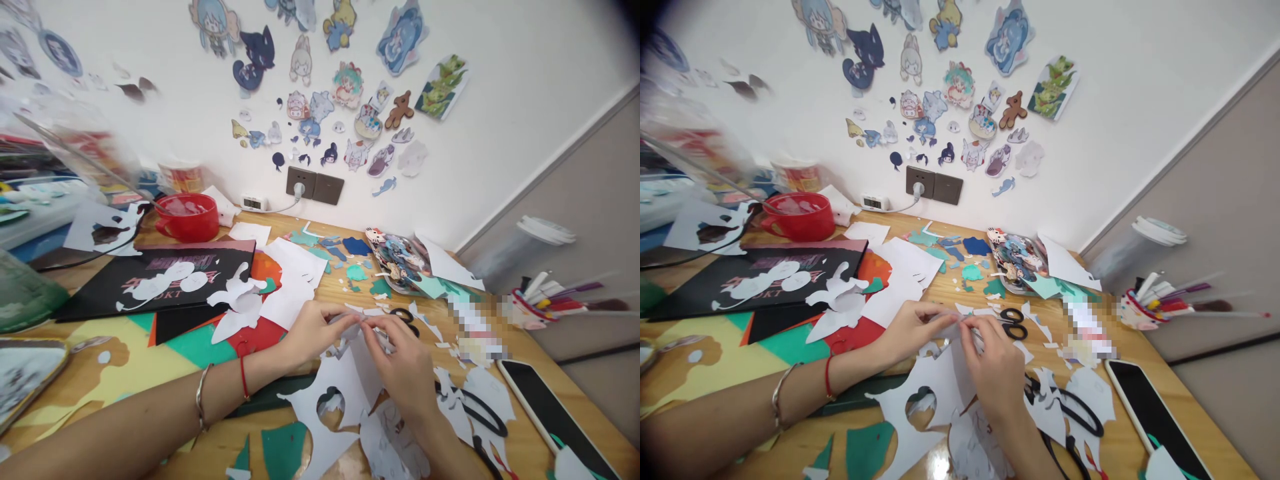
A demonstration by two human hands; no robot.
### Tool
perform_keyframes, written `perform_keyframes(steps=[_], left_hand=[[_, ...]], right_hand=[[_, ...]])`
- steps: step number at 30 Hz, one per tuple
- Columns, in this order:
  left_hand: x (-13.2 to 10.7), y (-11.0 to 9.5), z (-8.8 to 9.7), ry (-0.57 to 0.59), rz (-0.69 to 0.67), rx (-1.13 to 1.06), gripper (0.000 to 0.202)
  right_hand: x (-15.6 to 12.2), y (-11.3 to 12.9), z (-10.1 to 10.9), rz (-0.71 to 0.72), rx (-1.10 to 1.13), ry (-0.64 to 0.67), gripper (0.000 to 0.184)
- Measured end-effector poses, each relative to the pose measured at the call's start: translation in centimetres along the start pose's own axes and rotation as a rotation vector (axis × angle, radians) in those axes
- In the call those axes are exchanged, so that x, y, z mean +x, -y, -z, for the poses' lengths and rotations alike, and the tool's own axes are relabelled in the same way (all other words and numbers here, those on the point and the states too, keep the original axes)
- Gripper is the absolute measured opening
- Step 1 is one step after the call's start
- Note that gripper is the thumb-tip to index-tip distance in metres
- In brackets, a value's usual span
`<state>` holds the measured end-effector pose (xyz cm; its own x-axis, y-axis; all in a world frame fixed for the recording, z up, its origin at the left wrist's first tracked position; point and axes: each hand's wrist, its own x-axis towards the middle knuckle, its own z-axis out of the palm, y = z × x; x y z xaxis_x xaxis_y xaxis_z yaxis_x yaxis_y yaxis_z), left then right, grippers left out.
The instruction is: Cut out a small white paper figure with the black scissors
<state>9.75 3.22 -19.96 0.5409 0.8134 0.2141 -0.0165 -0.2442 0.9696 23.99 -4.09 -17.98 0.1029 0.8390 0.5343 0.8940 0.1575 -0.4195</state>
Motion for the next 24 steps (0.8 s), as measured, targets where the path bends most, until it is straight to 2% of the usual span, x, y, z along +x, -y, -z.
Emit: perform_keyframes(steps=[6,13,18,24], left_hand=[[-0.13,-0.44,-0.07,-0.036,-0.002,0.022,0.027],[0.08,-0.07,0.06,-0.104,-0.009,0.026,0.036],[-0.04,-0.30,-0.12,-0.042,0.011,-0.021,0.032],[-0.08,-0.54,-0.12,-0.005,-0.005,-0.013,0.024]], right_hand=[[0.07,0.13,0.15,-0.099,0.021,-0.013,0.014],[0.21,0.06,0.19,-0.095,0.025,-0.033,0.016],[0.14,0.01,0.35,-0.048,0.039,-0.040,0.013],[-0.07,-0.02,0.09,0.001,0.038,0.021,0.009]])
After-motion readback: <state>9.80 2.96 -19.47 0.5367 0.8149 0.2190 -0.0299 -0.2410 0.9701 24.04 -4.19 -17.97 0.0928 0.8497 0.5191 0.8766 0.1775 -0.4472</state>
